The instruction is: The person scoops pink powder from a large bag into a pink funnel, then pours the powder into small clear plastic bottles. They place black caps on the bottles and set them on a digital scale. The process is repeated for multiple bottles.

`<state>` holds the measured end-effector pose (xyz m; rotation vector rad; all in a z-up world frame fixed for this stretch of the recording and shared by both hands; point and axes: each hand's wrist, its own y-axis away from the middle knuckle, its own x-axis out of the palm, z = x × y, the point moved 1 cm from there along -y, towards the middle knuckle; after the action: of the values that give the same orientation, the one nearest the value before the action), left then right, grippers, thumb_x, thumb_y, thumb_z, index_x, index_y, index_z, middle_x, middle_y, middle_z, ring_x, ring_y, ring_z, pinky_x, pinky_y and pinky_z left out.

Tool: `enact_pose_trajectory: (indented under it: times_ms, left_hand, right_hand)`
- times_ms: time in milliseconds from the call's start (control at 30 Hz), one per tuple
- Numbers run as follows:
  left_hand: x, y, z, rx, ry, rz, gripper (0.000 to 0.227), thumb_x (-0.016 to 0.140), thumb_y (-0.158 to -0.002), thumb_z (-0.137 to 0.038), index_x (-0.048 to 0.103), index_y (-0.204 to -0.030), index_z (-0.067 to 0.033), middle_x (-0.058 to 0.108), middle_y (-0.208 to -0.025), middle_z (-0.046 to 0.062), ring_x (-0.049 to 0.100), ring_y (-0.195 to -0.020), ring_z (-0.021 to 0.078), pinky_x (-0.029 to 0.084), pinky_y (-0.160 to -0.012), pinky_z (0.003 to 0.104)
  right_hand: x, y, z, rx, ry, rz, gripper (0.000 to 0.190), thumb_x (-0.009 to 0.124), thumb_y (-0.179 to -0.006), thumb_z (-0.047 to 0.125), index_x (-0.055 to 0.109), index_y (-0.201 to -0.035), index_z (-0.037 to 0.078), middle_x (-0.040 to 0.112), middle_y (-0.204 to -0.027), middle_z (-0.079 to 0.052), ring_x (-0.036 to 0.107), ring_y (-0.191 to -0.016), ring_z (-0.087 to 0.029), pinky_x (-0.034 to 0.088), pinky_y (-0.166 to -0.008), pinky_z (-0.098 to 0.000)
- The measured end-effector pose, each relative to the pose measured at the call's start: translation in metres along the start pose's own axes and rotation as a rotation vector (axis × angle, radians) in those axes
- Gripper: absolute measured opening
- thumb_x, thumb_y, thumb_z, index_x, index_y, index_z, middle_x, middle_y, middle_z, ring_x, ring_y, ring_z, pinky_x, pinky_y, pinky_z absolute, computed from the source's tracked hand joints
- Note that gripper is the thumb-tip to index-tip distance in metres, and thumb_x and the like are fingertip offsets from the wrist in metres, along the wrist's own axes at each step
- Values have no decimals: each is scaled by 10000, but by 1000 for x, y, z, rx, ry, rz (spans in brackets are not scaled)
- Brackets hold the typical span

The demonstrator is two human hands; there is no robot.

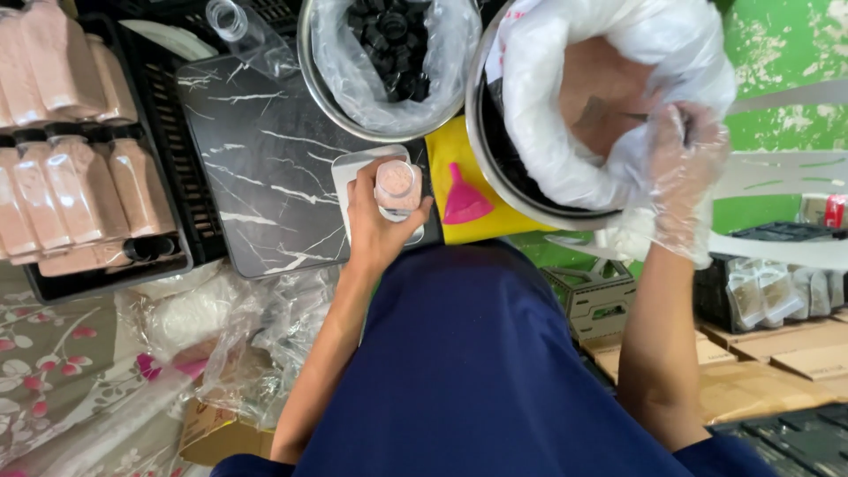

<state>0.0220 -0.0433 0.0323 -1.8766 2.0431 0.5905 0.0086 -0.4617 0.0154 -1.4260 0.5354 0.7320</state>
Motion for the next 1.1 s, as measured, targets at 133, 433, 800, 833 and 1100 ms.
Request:
enact_pose_trajectory:
  times_ms: [133,433,800,833,1100]
  left_hand:
    - [14,-1,-33,127,-3,-50,853,937,-726,-275,472,-1409,-63,616,-1379,107,571,-1200,326,428,-1037,426]
    - [51,-20,-102,352,-180,109,746,882,-775,-462,465,-1235,-49,719,-1183,58,709,-1073,300,353,-931,440]
    - [89,-33,-138,277,-345,223,676,830,-774,-444,465,-1230,-104,742,-943,58,677,-938,345,347,-863,413]
    - [92,-34,-137,270,-388,229,691,829,-773,-466,456,-1230,-106,779,-1000,78,675,-980,364,351,-863,430]
    - [111,-43,-137,419,-625,96,619,812,-732,-431,525,-1181,-116,731,-881,71,699,-863,349,389,-785,458]
  right_hand:
    - [2,-38,38,-267,175,-52,188,512,-1001,-52,695,-965,-32,691,-926,-131,685,-744,-246,551,-566,-349]
    - [-34,31,-36,113,-67,98,354,418,-1280,107,677,-1125,-78,705,-848,-153,518,-555,-186,407,-481,-305]
    - [-92,-33,2,1058,-911,170,362,496,-1186,434,676,-1102,131,659,-791,22,626,-575,-70,456,-428,-167]
    - [-97,-37,2,1060,-904,160,350,510,-1184,435,674,-1102,137,647,-791,23,603,-566,-73,415,-414,-171]
    - [-145,-89,43,1212,-795,-16,333,554,-1079,520,584,-978,204,655,-1035,39,604,-828,-69,526,-649,-189]
